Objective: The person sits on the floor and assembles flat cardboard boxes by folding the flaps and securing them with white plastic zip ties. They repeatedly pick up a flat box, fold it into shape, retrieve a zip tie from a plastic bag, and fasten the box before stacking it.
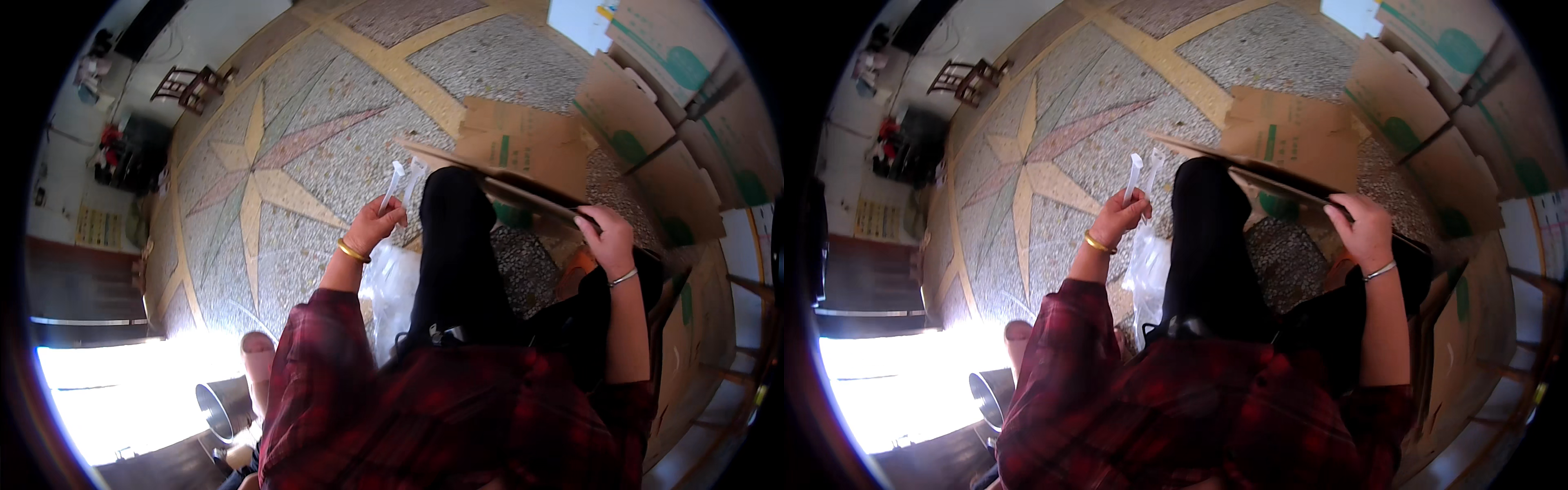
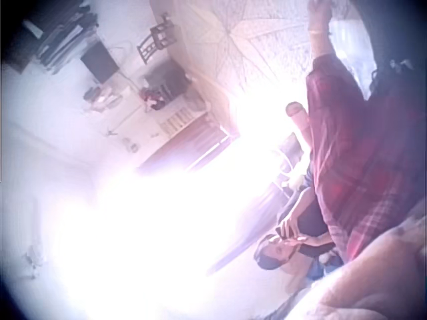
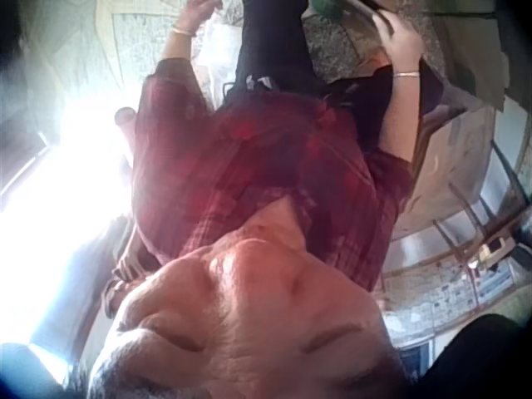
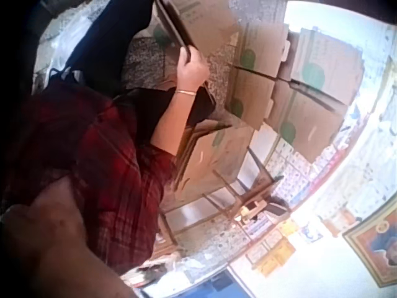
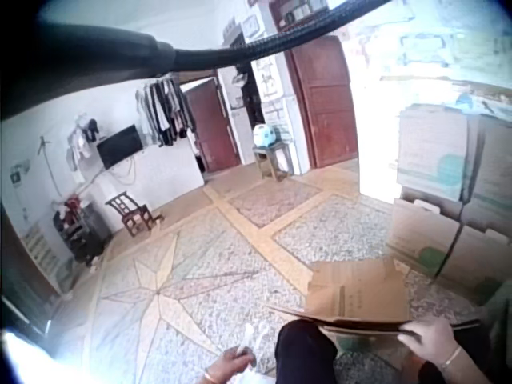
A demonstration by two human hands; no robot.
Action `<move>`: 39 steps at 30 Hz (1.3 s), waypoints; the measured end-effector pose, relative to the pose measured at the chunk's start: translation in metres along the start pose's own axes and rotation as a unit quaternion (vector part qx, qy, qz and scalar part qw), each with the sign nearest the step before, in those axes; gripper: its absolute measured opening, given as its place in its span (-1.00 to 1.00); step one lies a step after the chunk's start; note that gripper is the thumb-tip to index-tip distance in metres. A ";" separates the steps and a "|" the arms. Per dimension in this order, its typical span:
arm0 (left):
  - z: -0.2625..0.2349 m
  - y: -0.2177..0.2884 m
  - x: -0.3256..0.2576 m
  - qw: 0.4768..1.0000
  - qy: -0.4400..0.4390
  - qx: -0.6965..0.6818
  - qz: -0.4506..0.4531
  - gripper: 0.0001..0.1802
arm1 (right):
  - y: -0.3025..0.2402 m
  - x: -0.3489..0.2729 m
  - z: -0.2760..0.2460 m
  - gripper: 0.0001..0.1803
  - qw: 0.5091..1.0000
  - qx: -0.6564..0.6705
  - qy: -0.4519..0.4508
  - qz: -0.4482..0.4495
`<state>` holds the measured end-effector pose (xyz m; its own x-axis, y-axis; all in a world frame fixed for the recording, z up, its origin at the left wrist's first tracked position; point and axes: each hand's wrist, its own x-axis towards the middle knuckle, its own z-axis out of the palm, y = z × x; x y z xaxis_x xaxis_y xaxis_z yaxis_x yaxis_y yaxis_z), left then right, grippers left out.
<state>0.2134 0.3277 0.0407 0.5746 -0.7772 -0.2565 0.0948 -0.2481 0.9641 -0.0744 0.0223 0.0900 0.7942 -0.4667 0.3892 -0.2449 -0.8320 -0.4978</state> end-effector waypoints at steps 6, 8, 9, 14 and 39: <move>0.100 0.083 0.024 0.983 -0.146 -0.006 0.107 -0.88 | 0.001 -0.004 -0.006 -0.87 0.989 0.131 0.061 -0.023; 0.128 0.094 0.035 0.979 -0.176 0.008 0.105 -0.90 | 0.001 -0.006 -0.009 -0.87 0.984 0.145 0.100 -0.028; 0.138 0.098 0.038 0.977 -0.179 0.026 0.110 -0.90 | 0.000 -0.006 -0.010 -0.86 0.981 0.165 0.103 -0.026; 0.179 0.101 0.053 0.969 -0.138 0.114 0.172 -0.82 | -0.006 -0.010 -0.015 -0.86 0.965 0.236 0.114 -0.031; 0.226 0.130 0.062 0.699 -0.107 0.485 0.515 -0.86 | -0.037 -0.031 -0.006 -0.78 0.537 0.808 0.196 0.145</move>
<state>0.0777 0.1167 0.1348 -0.2118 -0.8754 0.4346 -0.9344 0.3116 0.1723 -0.0930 0.0652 0.1007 0.5973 -0.7971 0.0889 0.7265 0.4908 -0.4809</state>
